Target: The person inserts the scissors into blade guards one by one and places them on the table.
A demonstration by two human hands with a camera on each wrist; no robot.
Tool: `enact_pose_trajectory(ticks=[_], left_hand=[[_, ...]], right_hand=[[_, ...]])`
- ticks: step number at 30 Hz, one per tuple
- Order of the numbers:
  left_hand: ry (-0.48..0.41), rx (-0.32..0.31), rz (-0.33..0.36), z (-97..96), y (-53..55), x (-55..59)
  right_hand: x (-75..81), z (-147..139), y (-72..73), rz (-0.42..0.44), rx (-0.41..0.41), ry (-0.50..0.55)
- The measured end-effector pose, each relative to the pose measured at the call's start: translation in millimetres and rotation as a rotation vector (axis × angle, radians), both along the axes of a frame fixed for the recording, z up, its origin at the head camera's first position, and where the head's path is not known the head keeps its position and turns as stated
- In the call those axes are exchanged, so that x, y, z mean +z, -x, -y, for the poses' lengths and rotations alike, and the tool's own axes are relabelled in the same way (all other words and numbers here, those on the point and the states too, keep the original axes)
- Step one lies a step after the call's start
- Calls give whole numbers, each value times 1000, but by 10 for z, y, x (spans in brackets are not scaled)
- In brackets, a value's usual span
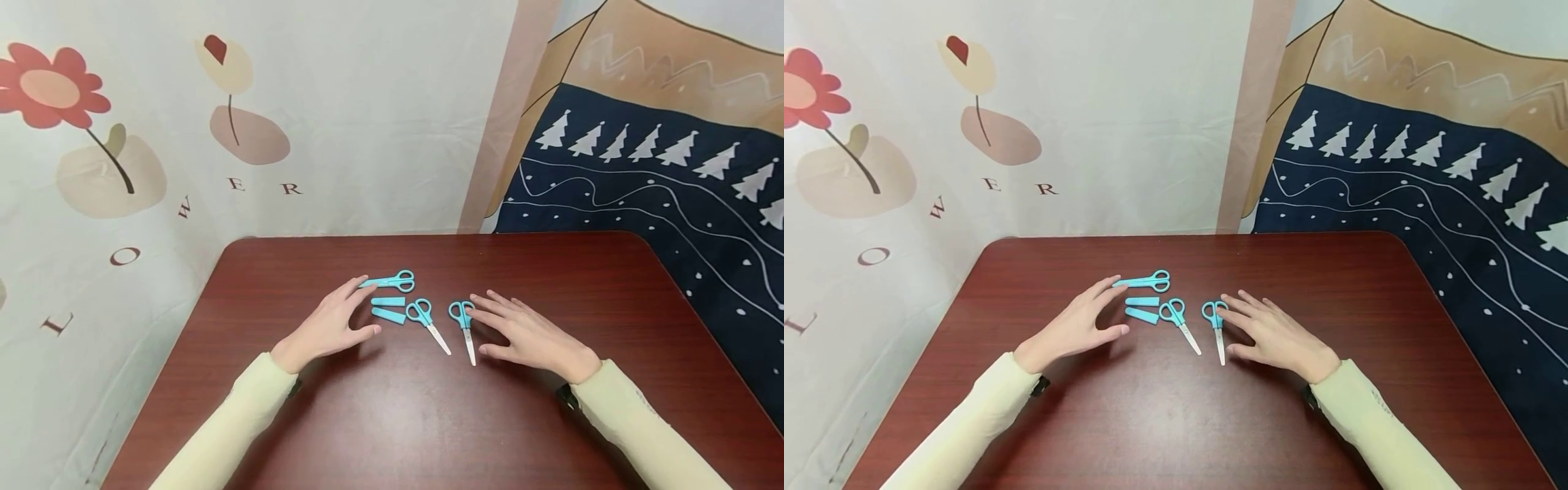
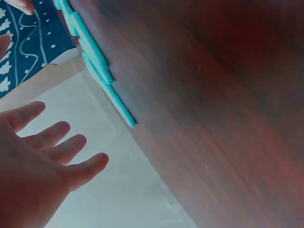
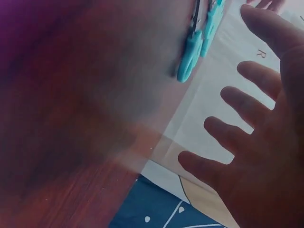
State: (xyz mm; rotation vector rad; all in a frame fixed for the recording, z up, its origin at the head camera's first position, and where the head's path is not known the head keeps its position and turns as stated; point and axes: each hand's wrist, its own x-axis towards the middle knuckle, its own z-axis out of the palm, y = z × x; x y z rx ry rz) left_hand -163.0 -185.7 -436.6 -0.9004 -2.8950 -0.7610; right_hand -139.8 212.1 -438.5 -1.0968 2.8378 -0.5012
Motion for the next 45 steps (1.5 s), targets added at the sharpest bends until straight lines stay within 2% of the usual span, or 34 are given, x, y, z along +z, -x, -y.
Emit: enact_pose_trajectory(ticks=[8,11,17,23,26,35,40,45], left_hand=[[-47,53,83,73,-261,5],[-37,62,92,102,-341,-11],[33,76,57,133,-490,-23],[67,74,38,131,-583,-48],[67,76,38,133,-609,-52],[59,67,40,148,-603,-59],[55,58,41,146,-561,-64],[54,32,68,113,-475,-39]], right_hand=[[-19,50,159,18,60,-45],[-20,75,198,30,79,-63],[-10,121,256,77,118,-109],[-5,140,294,98,159,-132],[-9,138,301,89,162,-127],[-79,26,304,-63,173,-69],[-105,-19,285,-135,174,-34],[-126,-33,256,-185,159,-27]])
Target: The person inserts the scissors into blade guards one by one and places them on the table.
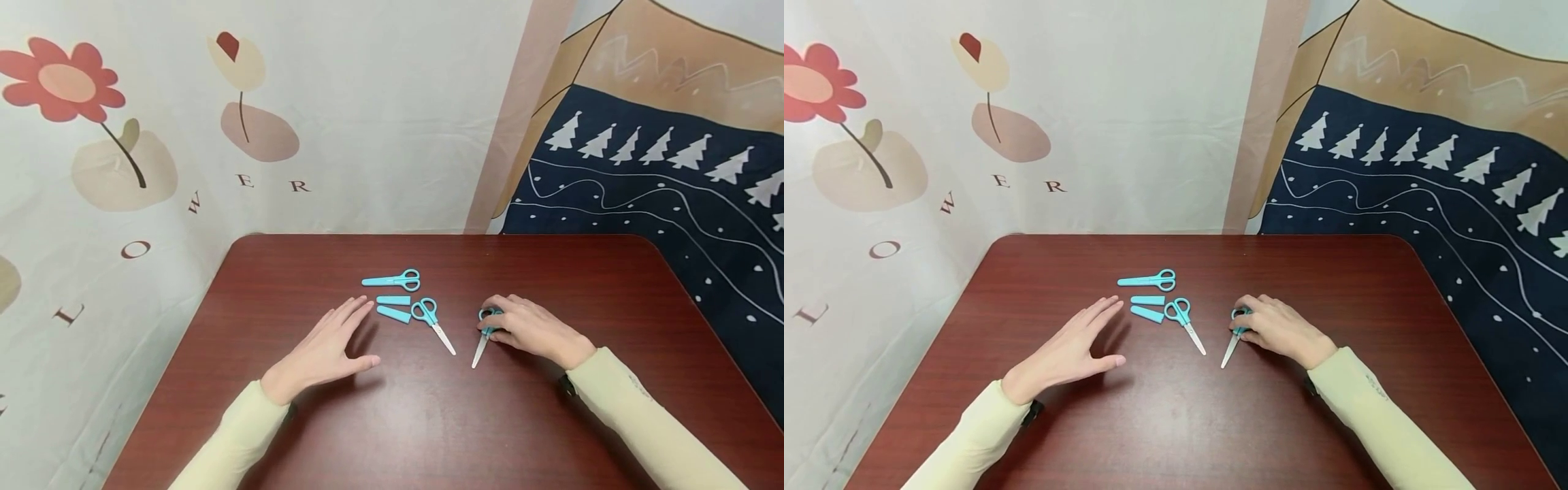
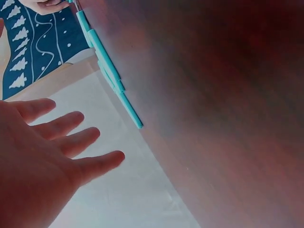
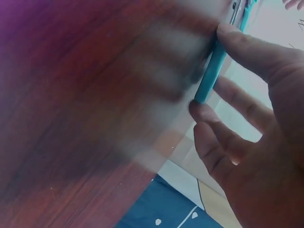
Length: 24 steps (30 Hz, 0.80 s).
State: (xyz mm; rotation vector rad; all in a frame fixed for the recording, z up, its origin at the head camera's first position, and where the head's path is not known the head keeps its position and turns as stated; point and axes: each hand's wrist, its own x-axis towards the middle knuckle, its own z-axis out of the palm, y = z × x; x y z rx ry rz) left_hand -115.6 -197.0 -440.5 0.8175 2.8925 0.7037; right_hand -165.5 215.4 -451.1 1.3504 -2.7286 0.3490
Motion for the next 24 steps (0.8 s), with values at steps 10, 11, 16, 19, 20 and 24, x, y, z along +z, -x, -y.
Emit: enact_pose_trajectory(ticks=[10,11,16,19,20,24], left_hand=[[2,-117,-18,-107,266,-10],[0,-127,-16,-115,291,-16],[1,-184,-19,-155,409,-53],[-4,-225,-33,-183,474,-79],[-6,-239,-38,-194,494,-89],[-12,-283,-30,-240,553,-107]], right_hand=[[-66,-49,-29,-78,48,42],[-67,-54,-35,-80,52,44],[-44,-83,-81,-60,24,42],[-19,-107,-112,-49,-3,45],[-12,-116,-121,-48,-9,48],[-5,-147,-161,-46,-30,70]])
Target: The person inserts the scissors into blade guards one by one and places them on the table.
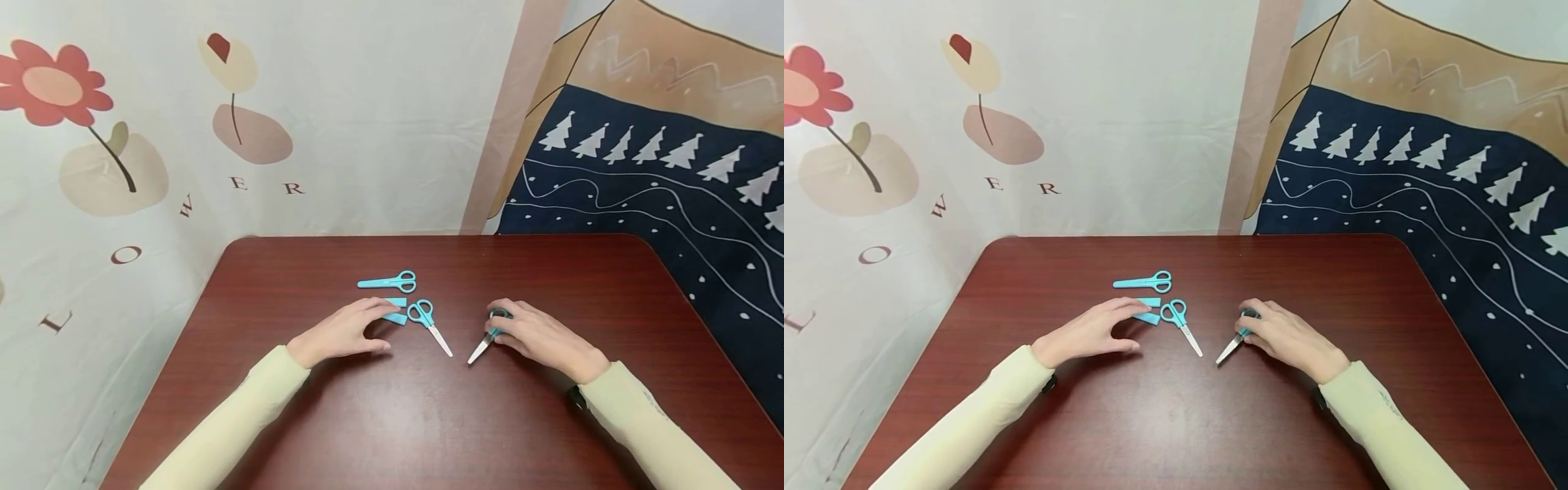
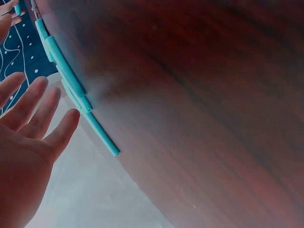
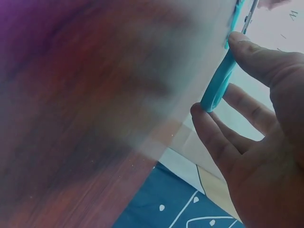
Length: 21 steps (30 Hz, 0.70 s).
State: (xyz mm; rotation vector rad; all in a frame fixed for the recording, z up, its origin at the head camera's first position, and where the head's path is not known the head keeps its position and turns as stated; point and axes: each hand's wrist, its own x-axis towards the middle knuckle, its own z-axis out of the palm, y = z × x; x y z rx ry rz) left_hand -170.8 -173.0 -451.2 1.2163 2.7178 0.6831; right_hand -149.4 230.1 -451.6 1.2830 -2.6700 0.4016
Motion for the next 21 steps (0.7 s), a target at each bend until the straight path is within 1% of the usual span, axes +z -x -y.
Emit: enact_pose_trajectory(ticks=[4,8,10,13,18,21], left_hand=[[9,-13,17,-35,25,0],[32,-18,4,-61,54,-7],[43,-28,-9,-71,77,-15],[50,-46,-10,-67,101,-24],[41,-72,-12,-52,134,-43],[20,-83,-12,-52,145,-50]], right_hand=[[-4,-22,-35,4,-22,18],[-7,-36,-61,7,-32,27],[-6,-41,-72,11,-35,31],[0,-43,-88,22,-42,30],[5,-58,-96,45,-56,34],[1,-71,-94,47,-59,33]])
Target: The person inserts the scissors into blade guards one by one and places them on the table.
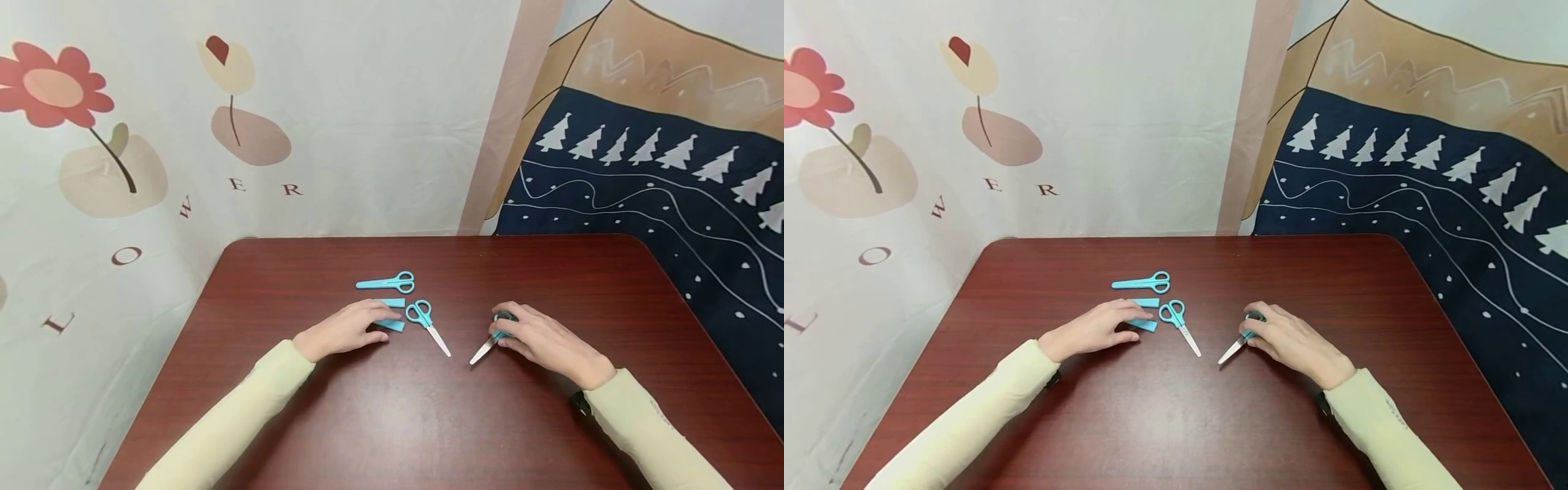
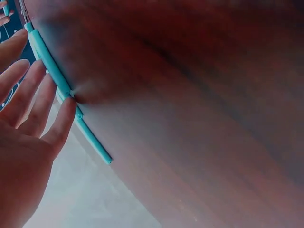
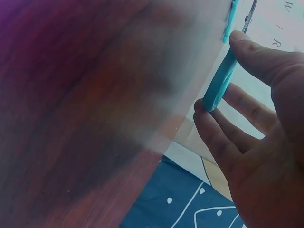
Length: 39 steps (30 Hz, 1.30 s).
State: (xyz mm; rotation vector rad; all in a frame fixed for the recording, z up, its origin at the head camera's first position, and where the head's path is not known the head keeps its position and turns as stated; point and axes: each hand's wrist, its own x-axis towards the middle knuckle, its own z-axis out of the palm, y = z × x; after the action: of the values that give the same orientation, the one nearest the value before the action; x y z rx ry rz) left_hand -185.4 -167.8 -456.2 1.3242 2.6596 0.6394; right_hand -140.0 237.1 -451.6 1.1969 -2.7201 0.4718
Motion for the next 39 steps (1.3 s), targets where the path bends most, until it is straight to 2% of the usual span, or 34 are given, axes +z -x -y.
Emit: enact_pose_trajectory(ticks=[4,13,24,29,39], left_hand=[[-16,5,19,-13,13,-16],[17,41,96,-47,61,-17],[13,63,108,-62,76,-3],[13,60,125,-50,67,-5],[-11,61,115,10,21,23]], right_hand=[[-4,-9,2,4,-7,-3],[-1,-3,-15,19,-12,8],[-13,-17,-25,4,-12,13],[-10,23,-36,5,-2,15],[26,121,-78,1,-7,47]])
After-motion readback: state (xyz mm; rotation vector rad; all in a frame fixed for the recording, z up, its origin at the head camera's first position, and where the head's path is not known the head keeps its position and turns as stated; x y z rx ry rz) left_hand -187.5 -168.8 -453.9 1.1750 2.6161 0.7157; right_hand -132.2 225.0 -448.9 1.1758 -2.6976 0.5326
